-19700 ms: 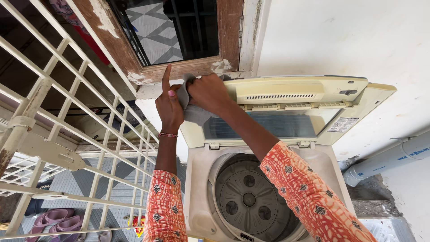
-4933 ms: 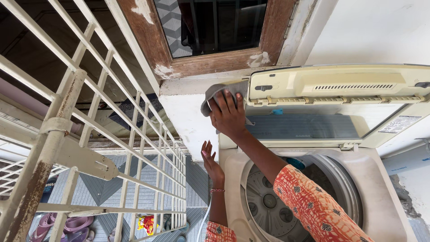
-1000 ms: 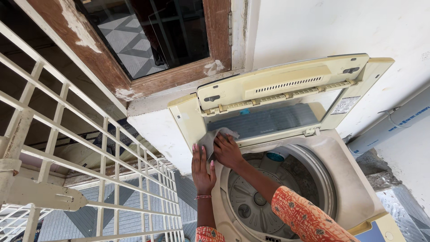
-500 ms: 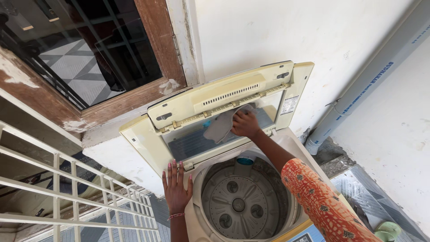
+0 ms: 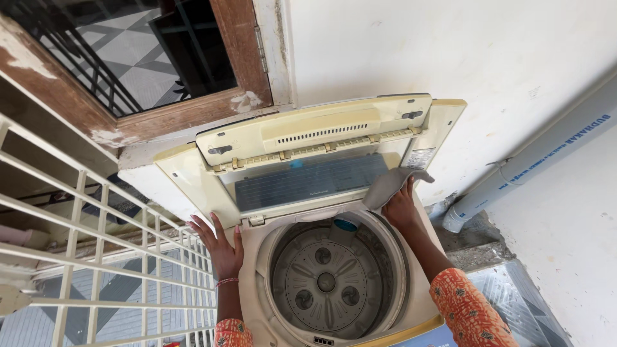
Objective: The person cleans the exterior and interior of a washing machine using a cloth, wiping the top lid, control panel, and the inside rim.
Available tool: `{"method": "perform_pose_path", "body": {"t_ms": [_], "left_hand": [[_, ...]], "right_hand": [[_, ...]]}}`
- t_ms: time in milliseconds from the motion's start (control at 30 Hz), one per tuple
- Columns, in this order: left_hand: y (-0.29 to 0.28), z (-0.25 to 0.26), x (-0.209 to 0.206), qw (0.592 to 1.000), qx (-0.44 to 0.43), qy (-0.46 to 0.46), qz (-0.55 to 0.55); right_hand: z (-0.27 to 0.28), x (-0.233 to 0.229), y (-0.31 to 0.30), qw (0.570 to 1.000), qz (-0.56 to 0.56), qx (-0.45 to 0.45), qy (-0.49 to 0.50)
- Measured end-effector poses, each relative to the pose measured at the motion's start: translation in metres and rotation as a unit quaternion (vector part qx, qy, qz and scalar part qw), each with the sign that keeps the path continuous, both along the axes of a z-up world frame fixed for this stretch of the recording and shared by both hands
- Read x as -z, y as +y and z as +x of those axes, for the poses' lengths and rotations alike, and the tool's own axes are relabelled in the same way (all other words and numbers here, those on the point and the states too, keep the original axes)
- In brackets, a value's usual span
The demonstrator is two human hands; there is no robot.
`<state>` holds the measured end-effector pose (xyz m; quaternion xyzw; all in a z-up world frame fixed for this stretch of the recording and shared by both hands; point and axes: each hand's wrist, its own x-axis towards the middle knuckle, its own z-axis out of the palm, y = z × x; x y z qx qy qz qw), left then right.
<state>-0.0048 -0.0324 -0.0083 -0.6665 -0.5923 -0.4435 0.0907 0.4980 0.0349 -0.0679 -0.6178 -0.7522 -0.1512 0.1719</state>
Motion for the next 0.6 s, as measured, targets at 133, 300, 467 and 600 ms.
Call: {"method": "perform_pose_path", "body": {"t_ms": [133,300,467,600], "left_hand": [[-0.006,-0.003,-0.003,0.913,0.019,-0.365,-0.184],[-0.003,-0.004,0.001,0.947,0.034,-0.319,-0.018],[-0.003,-0.004,0.0,0.949,-0.017,-0.313,-0.017],[0.004,-0.015,0.014,0.961,-0.021,-0.276,-0.013]], "right_hand": [[-0.045,0.041,-0.016,0.997,-0.046,-0.057,-0.019],[-0.14,0.061,0.001,0.968,-0.096,-0.215,-0.09],[-0.266,0.038,0.013,0.933,0.002,-0.355,-0.054],[-0.352,-0.002,0.01,0.903,0.021,-0.43,0.006]]}}
